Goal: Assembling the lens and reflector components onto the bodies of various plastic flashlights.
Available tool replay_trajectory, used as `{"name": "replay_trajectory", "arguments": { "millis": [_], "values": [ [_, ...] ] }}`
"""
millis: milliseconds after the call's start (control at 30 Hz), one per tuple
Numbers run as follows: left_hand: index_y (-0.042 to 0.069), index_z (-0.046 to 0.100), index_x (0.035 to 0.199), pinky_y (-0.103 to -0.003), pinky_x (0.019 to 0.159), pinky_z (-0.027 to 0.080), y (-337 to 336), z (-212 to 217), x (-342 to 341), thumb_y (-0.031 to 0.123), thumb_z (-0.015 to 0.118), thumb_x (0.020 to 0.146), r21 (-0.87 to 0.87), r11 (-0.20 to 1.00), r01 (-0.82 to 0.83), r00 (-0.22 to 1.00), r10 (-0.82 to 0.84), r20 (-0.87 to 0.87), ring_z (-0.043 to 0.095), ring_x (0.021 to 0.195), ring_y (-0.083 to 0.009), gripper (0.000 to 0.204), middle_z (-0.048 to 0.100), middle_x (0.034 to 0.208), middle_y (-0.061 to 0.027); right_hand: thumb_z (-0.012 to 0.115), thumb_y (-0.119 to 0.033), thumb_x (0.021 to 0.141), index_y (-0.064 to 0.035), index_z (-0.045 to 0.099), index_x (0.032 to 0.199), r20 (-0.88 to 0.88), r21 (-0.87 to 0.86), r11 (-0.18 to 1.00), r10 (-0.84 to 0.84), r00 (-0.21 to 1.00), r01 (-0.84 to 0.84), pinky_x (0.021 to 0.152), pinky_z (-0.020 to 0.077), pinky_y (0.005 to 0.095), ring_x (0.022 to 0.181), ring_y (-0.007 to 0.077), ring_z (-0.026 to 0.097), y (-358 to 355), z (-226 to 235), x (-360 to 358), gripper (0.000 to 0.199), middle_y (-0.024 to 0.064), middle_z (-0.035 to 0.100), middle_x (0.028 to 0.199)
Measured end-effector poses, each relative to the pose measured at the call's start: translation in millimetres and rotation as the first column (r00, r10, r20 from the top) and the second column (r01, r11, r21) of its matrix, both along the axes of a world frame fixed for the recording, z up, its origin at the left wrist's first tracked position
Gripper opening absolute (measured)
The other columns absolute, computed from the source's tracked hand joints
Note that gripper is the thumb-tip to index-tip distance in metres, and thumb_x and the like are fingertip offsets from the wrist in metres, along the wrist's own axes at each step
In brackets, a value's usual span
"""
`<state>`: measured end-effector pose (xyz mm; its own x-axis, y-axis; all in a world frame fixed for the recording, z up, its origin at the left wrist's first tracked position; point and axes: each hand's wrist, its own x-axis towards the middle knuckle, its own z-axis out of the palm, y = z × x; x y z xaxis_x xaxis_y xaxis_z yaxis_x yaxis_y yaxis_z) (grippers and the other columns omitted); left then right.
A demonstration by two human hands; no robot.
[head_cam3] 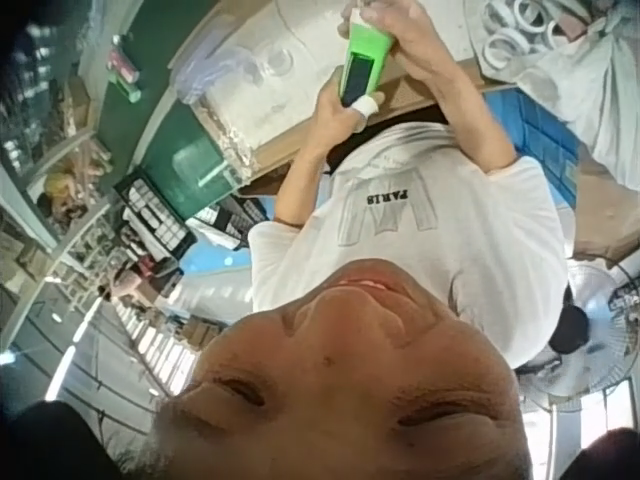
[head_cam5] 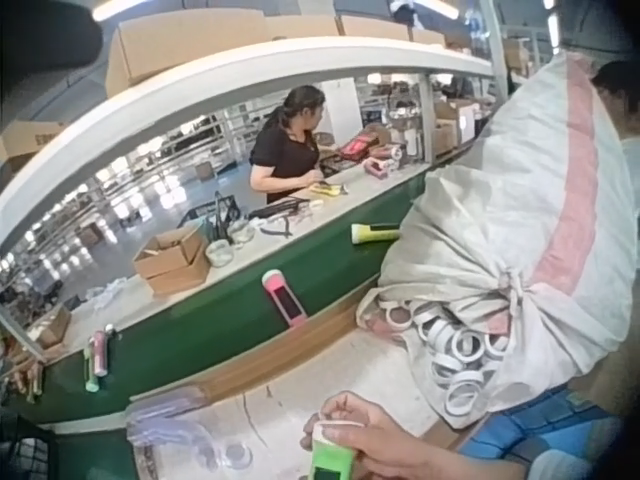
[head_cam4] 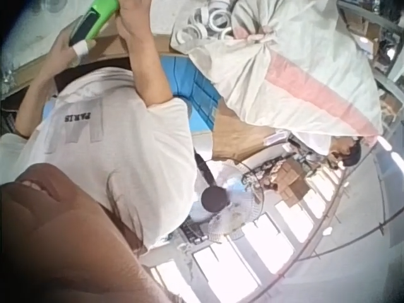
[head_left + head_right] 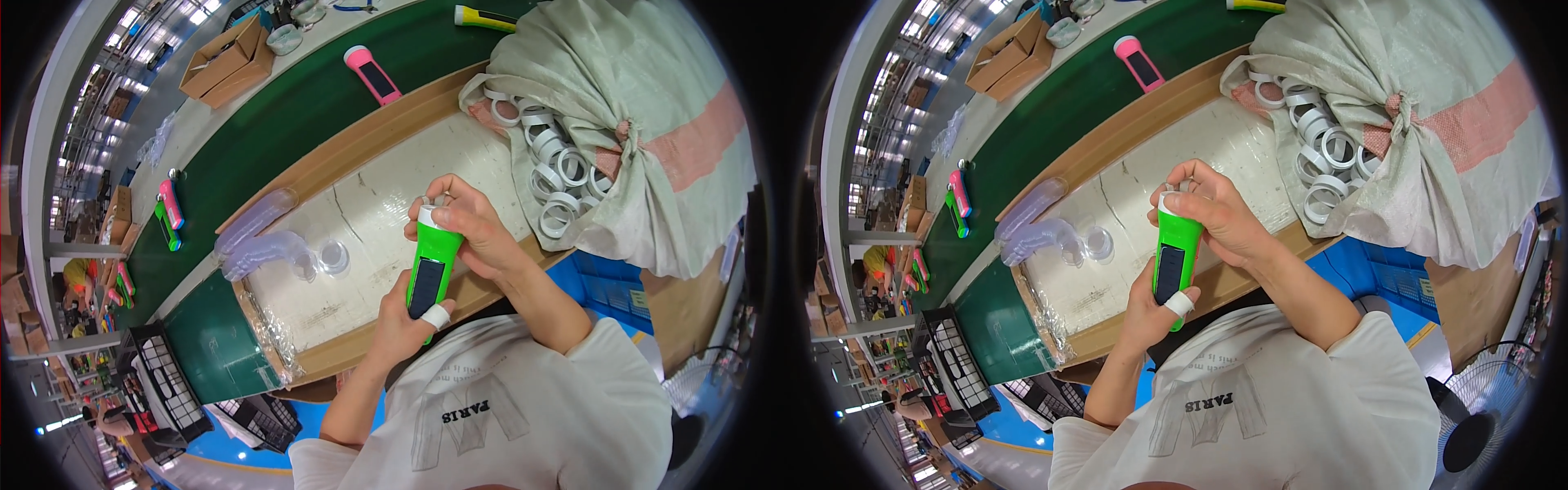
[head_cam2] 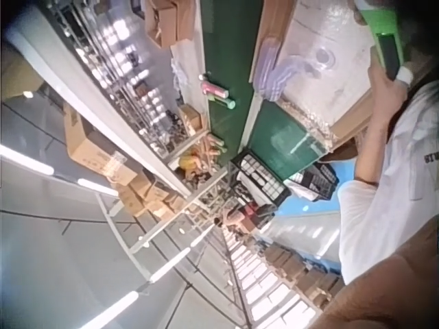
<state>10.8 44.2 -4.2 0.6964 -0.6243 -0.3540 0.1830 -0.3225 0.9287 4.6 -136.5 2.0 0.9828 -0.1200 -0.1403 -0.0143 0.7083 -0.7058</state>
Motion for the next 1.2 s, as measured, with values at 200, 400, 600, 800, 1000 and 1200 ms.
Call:
{"name": "replay_trajectory", "arguments": {
  "millis": [200, 400, 600, 800, 1000, 1200],
  "values": [
    [0.002, 0.052, 0.113, -0.027, 0.062, 0.045, -5.4, 0.3, 33.7, 0.017, 0.074, 0.079, 0.061, 0.996, -0.068, 0.996, 0.064, 0.063, 0.053, 0.071, -0.0116, 0.043, 0.057, 0.083, -0.0041, 0.057, -0.011, 0.09, -0.0038, 0.053, 0.111, 0.139, -0.713, 0.626, -0.314, 0.939, 0.315, 0.078, 0.0454, 0.0251, 0.087, 0.0098, 0.054, -24.8, 9.8, -10.0, 0.022, 0.0061, 0.058, 0.107],
    [0.001, 0.05, 0.116, -0.032, 0.064, 0.048, -1.3, -2.9, 74.3, 0.027, 0.073, 0.079, 0.201, 0.975, -0.091, 0.945, 0.021, 0.328, 0.062, 0.069, -0.02, 0.051, 0.064, 0.083, -0.0127, 0.067, -0.011, 0.071, -0.0037, 0.063, 0.092, 0.778, -0.628, 0.317, 0.298, 0.553, 0.711, 0.059, 0.0521, 0.0324, 0.072, 0.0271, 0.062, -11.3, 102.8, -45.1, 0.022, 0.0107, 0.059, 0.077],
    [0.003, 0.049, 0.119, -0.038, 0.07, 0.05, -14.9, -6.9, 105.5, 0.03, 0.073, 0.078, 0.267, 0.956, -0.117, 0.839, -0.049, 0.542, 0.067, 0.081, -0.036, 0.054, 0.066, 0.086, -0.0202, 0.067, -0.022, 0.075, -0.0164, 0.064, 0.102, 0.729, -0.663, 0.235, 0.418, 0.543, 0.711, 0.045, 0.0495, 0.0314, 0.057, 0.0197, 0.057, -9.5, 153.3, -33.8, 0.028, 0.0033, 0.049, 0.066],
    [0.002, 0.017, 0.146, -0.028, 0.076, 0.049, -20.5, 8.8, 192.9, 0.029, 0.064, 0.089, -0.069, 0.954, -0.291, 0.756, 0.273, 0.595, 0.056, 0.094, -0.0179, 0.08, 0.055, 0.117, -0.0184, 0.064, -0.013, 0.072, -0.0054, 0.06, 0.108, 0.369, -0.911, 0.068, 0.579, 0.727, 0.408, 0.052, 0.0485, 0.0356, 0.063, 0.0216, 0.056, 2.0, 117.5, 1.7, 0.038, 0.0046, 0.049, 0.065],
    [0.003, 0.056, 0.121, -0.041, 0.087, 0.046, 6.1, 13.2, 149.0, 0.007, 0.061, 0.083, 0.337, 0.942, 0.005, 0.492, -0.295, 0.819, 0.056, 0.103, -0.0382, 0.039, 0.057, 0.115, -0.0207, 0.059, -0.015, 0.074, -0.0085, 0.066, 0.082, 0.107, -0.463, -0.869, -0.25, 0.962, -0.174, 0.067, 0.0447, 0.0345, 0.084, 0.0234, 0.057, -122.5, -11.8, 39.2, 0.012, 0.0071, 0.062, 0.083],
    [0.013, 0.05, 0.129, -0.055, 0.103, 0.029, 76.7, -14.4, 96.3, -0.001, 0.063, 0.07, 0.727, 0.684, 0.058, 0.155, -0.726, 0.67, 0.035, 0.129, -0.0394, 0.063, 0.039, 0.139, -0.0195, 0.056, -0.02, 0.08, -0.0153, 0.069, 0.085, 0.154, -0.456, -0.875, -0.259, 0.954, -0.164, 0.079, 0.0396, 0.0367, 0.097, 0.0242, 0.052, -140.1, -43.2, 54.5, 0.015, 0.0046, 0.061, 0.094]
  ]
}}
